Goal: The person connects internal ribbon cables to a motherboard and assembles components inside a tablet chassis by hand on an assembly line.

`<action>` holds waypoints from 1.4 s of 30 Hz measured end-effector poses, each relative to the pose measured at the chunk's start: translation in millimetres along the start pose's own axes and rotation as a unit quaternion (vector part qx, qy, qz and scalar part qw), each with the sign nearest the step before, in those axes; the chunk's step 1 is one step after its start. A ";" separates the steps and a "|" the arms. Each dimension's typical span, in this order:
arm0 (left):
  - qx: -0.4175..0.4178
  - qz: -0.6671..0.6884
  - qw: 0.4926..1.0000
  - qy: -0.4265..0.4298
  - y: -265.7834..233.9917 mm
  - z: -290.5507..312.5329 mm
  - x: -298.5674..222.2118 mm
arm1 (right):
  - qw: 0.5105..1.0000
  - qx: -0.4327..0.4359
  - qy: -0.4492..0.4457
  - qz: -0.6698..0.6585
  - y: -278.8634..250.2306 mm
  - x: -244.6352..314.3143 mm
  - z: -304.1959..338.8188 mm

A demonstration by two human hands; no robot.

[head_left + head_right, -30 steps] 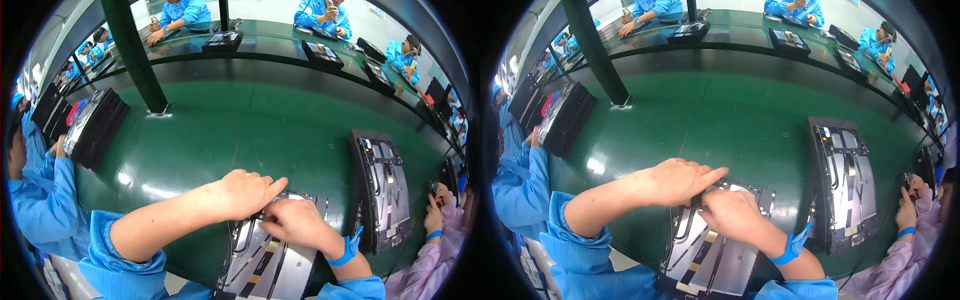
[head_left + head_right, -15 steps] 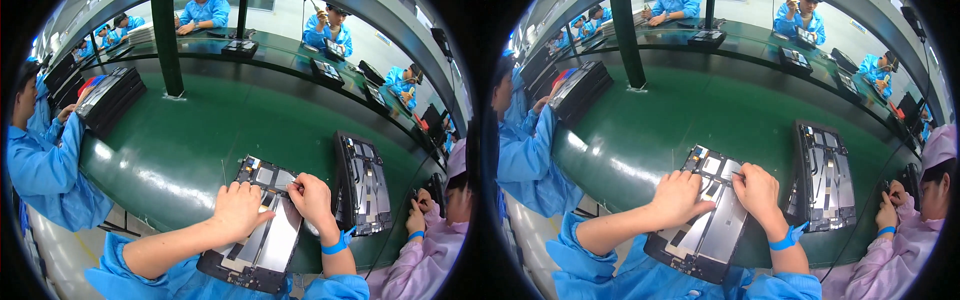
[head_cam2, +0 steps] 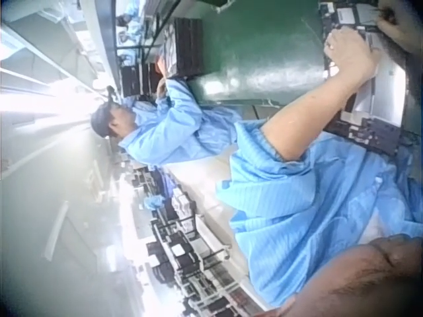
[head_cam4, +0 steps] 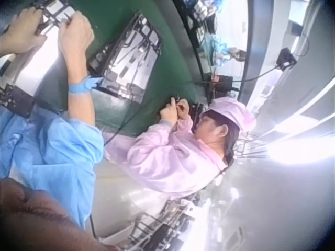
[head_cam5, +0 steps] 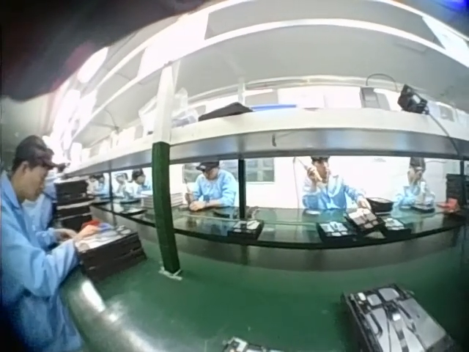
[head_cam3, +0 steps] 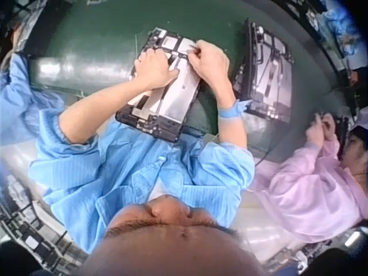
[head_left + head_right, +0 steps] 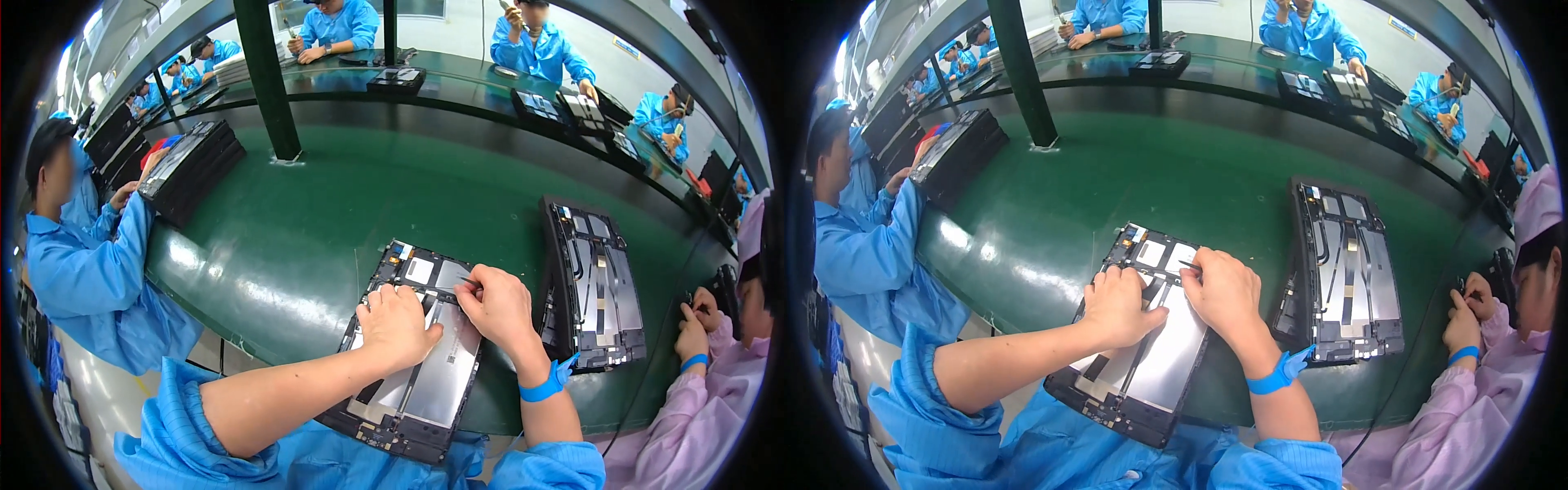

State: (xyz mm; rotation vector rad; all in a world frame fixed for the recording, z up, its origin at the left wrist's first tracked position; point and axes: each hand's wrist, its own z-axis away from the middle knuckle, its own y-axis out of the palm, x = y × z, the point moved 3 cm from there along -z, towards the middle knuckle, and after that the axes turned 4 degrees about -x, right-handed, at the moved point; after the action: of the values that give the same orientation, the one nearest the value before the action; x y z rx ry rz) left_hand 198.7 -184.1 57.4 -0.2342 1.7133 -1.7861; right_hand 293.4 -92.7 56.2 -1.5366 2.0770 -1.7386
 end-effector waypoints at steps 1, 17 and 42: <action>0.019 0.010 1.000 -0.009 -1.3 -0.1 -1.2 | 1.000 0.000 -0.002 0.002 -0.7 -0.4 0.2; 0.027 0.067 0.997 0.011 -1.7 -5.9 -11.7 | 0.997 0.071 0.019 0.034 -2.1 -0.6 -1.9; -0.151 0.033 0.887 0.434 20.0 -1.6 1.0 | 0.982 0.140 0.061 -0.108 -11.5 -14.7 1.4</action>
State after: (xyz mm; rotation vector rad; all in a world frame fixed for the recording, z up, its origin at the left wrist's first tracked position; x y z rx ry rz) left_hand 203.4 -182.2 38.0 0.5912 2.5712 -1.6629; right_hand 309.2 -82.5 56.6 -1.6553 1.6666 -2.1410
